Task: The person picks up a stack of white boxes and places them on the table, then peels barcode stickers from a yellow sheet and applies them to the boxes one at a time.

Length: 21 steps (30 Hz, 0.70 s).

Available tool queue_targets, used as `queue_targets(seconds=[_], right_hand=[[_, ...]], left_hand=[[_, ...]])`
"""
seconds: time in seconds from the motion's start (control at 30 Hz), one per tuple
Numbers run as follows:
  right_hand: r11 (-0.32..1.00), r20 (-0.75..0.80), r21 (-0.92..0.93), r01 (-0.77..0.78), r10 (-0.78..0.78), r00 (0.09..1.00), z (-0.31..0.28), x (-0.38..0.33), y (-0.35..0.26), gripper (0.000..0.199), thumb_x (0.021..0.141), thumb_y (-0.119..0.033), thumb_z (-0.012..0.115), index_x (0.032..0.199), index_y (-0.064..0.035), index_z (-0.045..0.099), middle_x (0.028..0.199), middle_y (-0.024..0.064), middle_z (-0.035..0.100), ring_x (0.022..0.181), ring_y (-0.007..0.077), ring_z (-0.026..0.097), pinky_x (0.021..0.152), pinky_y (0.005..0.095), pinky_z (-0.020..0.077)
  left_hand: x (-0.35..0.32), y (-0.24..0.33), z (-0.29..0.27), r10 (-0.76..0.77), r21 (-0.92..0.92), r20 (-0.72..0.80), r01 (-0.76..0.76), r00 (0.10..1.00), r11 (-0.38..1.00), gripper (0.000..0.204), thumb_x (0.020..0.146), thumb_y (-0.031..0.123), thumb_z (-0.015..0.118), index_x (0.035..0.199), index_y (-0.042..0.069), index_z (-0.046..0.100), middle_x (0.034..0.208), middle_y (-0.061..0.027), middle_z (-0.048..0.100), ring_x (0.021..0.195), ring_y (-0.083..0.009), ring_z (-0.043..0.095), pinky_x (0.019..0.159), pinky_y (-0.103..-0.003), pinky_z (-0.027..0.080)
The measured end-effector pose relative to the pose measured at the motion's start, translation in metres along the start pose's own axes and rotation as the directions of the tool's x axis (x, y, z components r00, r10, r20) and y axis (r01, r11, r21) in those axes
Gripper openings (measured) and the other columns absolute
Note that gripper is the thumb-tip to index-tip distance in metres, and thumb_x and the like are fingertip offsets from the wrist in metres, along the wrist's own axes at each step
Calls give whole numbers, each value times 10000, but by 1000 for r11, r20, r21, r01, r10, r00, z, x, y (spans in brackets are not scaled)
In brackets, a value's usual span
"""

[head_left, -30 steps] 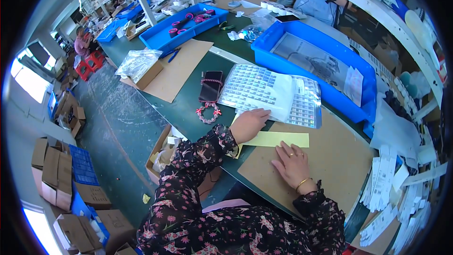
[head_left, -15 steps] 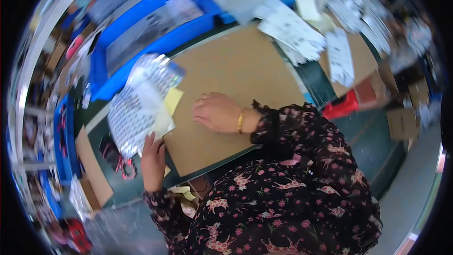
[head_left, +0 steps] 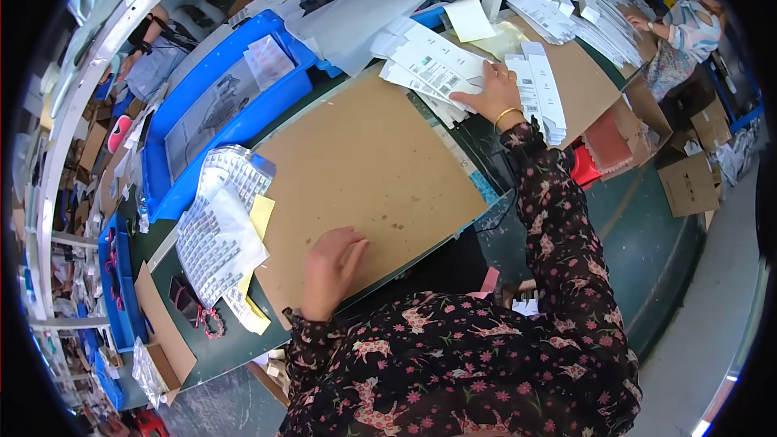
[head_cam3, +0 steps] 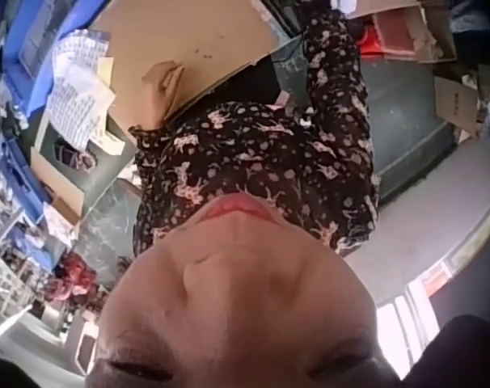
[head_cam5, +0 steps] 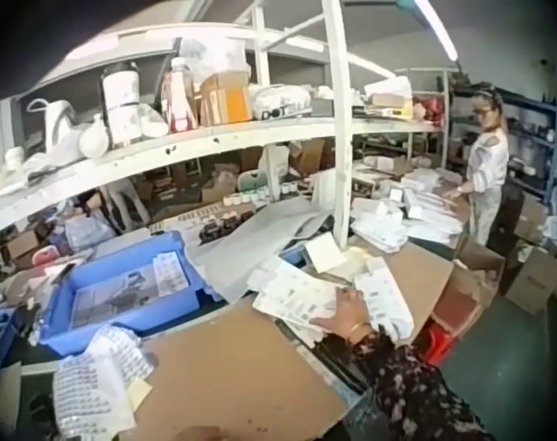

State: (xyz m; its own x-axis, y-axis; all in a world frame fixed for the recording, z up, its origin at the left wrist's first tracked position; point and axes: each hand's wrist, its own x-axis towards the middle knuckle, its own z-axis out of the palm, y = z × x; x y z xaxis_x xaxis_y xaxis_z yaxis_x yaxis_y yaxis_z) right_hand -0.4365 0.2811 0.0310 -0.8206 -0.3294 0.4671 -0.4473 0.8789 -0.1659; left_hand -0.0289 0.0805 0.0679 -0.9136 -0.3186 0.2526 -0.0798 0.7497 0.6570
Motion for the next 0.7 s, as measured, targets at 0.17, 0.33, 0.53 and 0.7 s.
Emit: queue_targets(seconds=[0.17,0.33,0.53,0.7], right_hand=[[1000,-2,-6,14,-14,1000,8,14,11,973,631,-704,852,1309,-33,657,1345,200,627,1240,387,562,1037,485,476],[984,-34,165,-73,79,996,12,6,-4,834,645,-545,917,1271,-45,681,1296,197,652,1225,404,574,1027,498,479],[997,-119,63,45,-38,992,65,21,43,817,652,-546,906,1265,-51,686,1239,216,665,1188,426,591,1014,504,486],[999,-56,36,-29,30,998,38,24,11,795,677,-442,923,1295,-30,640,1239,199,669,1169,407,615,982,512,520]], left_hand=[[7,14,11,6,-12,90,-4,996,1000,187,947,177,749,1042,17,736,1074,-161,742,1020,-349,701,893,-418,558],[-7,1,14,1,29,81,-3,997,1000,169,959,187,722,1024,32,731,1032,-160,727,987,-358,687,862,-444,554],[-25,-4,32,71,13,108,-73,992,997,202,988,242,661,995,48,717,955,-145,700,928,-370,663,840,-473,532],[-61,2,22,-48,46,108,44,993,998,210,989,248,656,985,46,714,960,-141,702,943,-368,662,852,-475,528]])
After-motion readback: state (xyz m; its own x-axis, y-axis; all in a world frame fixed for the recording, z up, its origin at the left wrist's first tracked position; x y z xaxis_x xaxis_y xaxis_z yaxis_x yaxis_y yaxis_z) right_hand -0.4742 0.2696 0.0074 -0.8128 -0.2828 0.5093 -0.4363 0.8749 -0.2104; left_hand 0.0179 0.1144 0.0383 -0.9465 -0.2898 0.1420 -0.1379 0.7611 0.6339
